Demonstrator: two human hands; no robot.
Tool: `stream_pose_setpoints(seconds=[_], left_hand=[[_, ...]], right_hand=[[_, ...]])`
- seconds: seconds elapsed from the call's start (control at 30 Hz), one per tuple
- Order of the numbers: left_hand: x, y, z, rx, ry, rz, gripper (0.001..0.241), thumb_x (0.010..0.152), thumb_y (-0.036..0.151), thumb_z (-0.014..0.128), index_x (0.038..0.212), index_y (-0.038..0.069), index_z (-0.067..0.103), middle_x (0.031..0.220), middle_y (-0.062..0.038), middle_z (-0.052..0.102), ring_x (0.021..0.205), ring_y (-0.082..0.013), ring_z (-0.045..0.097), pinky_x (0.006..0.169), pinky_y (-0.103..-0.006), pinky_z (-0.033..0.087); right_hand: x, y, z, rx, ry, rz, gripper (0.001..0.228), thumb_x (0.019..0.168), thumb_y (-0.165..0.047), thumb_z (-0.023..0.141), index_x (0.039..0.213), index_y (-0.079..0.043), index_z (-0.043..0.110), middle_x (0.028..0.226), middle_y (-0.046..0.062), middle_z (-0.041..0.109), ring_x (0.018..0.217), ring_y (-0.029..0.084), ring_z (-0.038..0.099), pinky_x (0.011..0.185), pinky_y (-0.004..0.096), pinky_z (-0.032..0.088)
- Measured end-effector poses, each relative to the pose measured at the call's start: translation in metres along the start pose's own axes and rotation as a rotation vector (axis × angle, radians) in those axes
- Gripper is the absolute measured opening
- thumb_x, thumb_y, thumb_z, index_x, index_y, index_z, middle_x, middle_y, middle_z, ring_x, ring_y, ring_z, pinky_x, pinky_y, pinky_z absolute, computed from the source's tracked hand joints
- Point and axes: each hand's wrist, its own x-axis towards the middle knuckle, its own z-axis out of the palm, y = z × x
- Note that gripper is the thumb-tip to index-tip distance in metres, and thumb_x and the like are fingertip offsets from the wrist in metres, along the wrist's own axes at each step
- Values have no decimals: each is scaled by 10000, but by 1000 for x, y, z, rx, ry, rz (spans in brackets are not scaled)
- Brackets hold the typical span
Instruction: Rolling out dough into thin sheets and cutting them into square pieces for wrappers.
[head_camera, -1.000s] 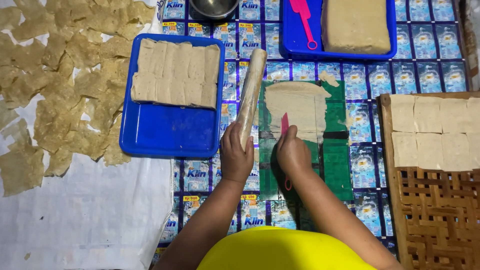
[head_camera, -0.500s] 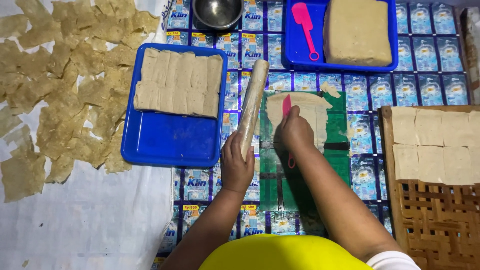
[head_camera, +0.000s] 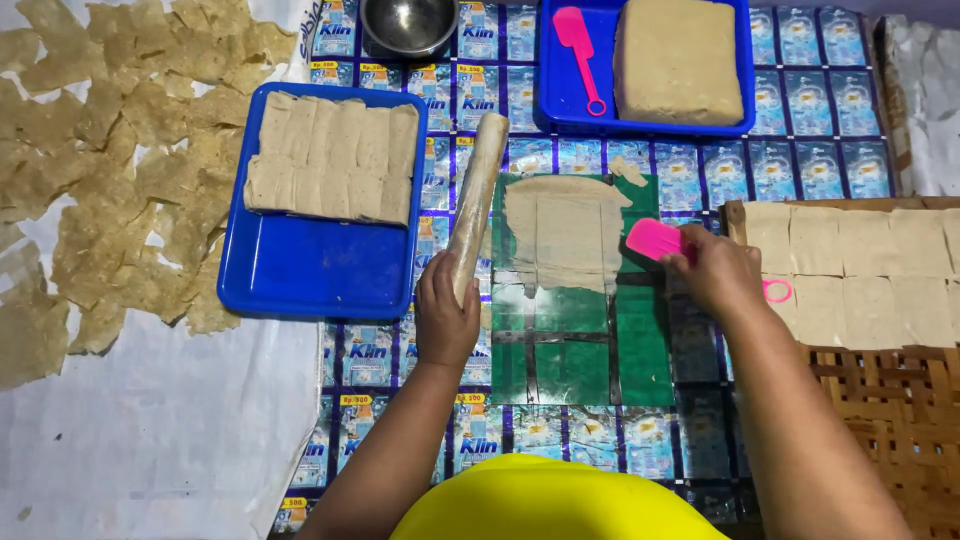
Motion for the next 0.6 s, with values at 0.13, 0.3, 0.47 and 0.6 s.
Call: stream_pose_setpoints(seconds=[0.13,0.3,0.47,0.6], left_hand=[[-2,1,2,13,12,6,451,987,185,670,1395,86,506,1385,-182,540,1239,-403,587,1003,-507,522],[-1,4,0,13,-7,7,429,997,166,654,1387,72,501,1377,-192,537,1238,-414,583,1005,-528,521],[-2,4,3,25,-4,-2,439,1003,177,656,1401,82,498,1390,-187,532,1249,-405,583,1015,-522,520],[-1,8,-1,30,-33,-36,447,1002,161,667,1407,92,492,1390,-190,536,1236,-389,596,1016,-500,532]], right_hand=[[-12,7,-13,-255,53,-180,269,1002,-423,558,1232,-380,691,1130,-66,764,1177,211,690,1076,456,425],[0,7,-12,-414,18,-368,220,999,-418,513,1125,-475,683,1095,-178,727,1105,126,658,1018,415,400],[4,-7,3,-387,248,-538,120,951,-450,544,909,-414,650,910,-182,655,992,104,620,1015,400,384],[13,-20,23,-297,406,-667,178,928,-497,561,805,-369,581,794,-145,566,867,125,599,932,404,394]])
